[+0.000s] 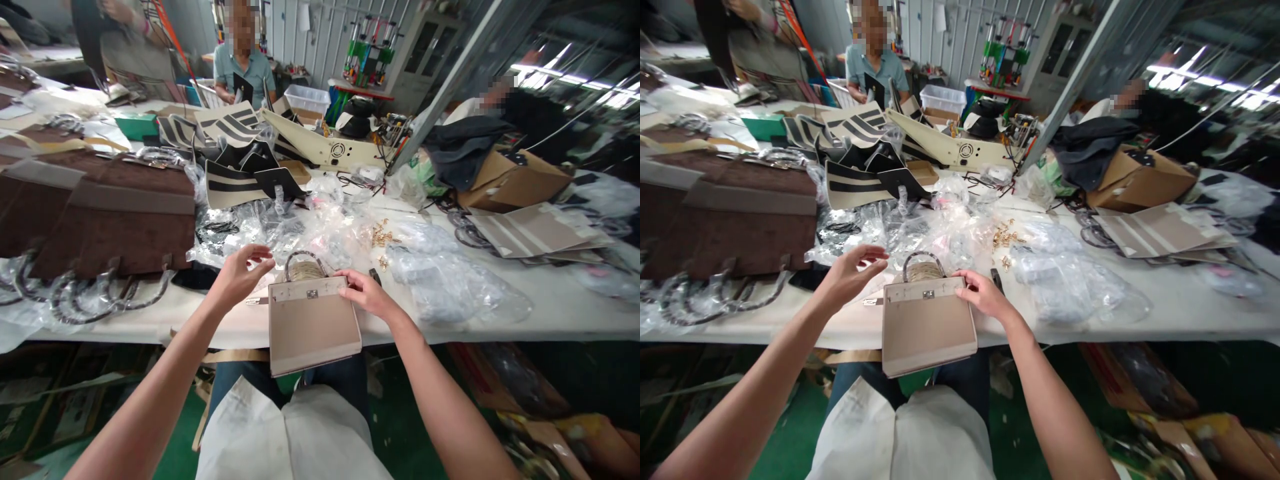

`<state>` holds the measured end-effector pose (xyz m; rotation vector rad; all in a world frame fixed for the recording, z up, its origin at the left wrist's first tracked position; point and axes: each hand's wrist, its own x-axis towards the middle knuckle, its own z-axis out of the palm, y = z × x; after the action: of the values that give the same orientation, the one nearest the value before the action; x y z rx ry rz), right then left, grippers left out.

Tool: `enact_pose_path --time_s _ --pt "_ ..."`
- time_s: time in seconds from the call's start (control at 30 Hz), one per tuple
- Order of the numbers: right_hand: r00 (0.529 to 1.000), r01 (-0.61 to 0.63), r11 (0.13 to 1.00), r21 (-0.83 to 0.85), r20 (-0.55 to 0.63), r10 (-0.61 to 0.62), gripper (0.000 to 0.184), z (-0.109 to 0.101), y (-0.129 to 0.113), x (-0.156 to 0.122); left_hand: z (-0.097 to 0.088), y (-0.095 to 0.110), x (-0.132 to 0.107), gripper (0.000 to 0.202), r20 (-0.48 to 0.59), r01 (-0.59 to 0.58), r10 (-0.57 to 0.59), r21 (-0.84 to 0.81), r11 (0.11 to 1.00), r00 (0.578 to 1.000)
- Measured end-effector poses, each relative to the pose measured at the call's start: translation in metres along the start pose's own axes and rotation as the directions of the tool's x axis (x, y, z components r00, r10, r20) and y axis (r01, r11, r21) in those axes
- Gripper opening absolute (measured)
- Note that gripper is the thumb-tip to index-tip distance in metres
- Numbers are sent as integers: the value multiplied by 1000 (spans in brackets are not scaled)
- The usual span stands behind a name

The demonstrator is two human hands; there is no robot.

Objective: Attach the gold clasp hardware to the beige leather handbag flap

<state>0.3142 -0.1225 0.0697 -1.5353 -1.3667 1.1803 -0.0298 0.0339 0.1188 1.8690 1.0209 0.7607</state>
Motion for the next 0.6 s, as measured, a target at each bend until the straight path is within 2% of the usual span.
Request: enact_pose_path --time_s 0.1,0.2,0.4,0.53,0.6 --pt "1000 -5 1000 3 -9 5 54 0 -1 -1 -6 -26 -17 54 197 106 -97 -32 994 975" --pt "1000 -20 1000 14 -19 20 56 1 0 -2 -1 -37 -31 48 336 144 -114 -65 987 935" --pt "999 -34 999 23 -10 34 54 3 -3 -3 11 -38 -34 45 329 61 -51 -21 998 943" --pt "999 -41 999 21 -26 41 55 4 -3 -3 16 -41 -31 46 360 244 -219 -24 969 907" --pt "999 -37 999 11 -37 37 55 4 -2 -3 17 -42 -29 43 360 242 -227 2 970 905"
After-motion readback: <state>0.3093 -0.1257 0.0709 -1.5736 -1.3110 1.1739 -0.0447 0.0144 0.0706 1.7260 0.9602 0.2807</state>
